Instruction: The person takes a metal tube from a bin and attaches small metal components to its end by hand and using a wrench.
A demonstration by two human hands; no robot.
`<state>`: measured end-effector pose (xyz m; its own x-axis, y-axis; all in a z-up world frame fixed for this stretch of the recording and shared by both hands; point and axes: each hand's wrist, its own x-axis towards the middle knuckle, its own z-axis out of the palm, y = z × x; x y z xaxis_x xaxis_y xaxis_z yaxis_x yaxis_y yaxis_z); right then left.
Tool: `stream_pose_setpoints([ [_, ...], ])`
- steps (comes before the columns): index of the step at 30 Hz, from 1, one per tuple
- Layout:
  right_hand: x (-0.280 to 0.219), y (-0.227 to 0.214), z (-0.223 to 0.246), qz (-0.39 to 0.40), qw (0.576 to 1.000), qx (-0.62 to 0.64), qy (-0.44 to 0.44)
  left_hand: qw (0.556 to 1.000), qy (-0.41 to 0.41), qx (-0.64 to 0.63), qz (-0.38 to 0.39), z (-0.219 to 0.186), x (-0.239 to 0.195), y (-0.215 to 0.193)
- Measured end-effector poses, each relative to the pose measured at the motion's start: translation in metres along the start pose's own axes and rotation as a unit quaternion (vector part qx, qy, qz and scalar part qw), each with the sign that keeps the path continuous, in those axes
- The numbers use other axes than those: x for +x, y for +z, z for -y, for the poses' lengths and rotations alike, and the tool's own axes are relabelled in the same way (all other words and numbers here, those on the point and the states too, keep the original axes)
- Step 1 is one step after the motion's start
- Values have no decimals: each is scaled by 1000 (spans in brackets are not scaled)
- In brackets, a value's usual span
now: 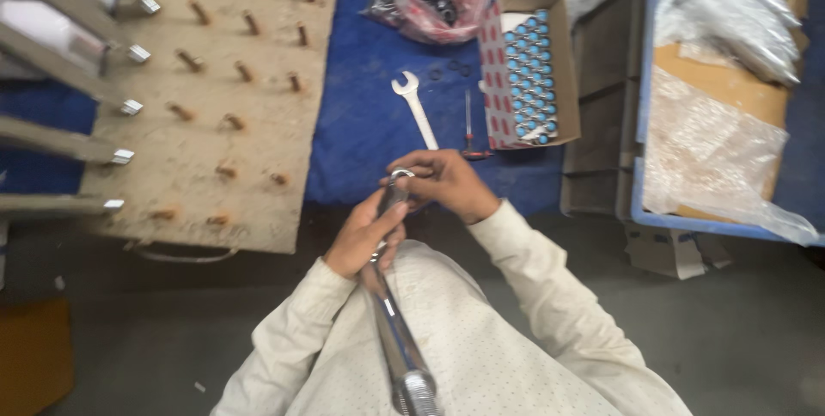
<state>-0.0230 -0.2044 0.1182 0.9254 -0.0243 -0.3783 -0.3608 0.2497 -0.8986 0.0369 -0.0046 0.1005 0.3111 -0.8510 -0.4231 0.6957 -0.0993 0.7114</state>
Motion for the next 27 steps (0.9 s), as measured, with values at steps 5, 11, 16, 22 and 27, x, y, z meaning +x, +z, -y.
stream_pose_setpoints([
  [5, -1, 25, -21, -73, 995, 62, -42, 999, -23, -33, -13, 1, 1, -2],
  [11, 8, 32, -48, -130, 980, 146, -23, 998, -43, -35, -23, 6, 3, 1],
  [16, 8, 28, -41, -113, 987, 118, 3, 998, -50, -19, -45, 7, 5, 3],
  [22, 18, -29, 12, -135, 915, -276, -261, 996, -39, -26, -79, 5, 2, -6],
  [27, 50, -165, 77, -423, 755, -376, -332, 995, -42, -39, -84, 19, 8, -29],
])
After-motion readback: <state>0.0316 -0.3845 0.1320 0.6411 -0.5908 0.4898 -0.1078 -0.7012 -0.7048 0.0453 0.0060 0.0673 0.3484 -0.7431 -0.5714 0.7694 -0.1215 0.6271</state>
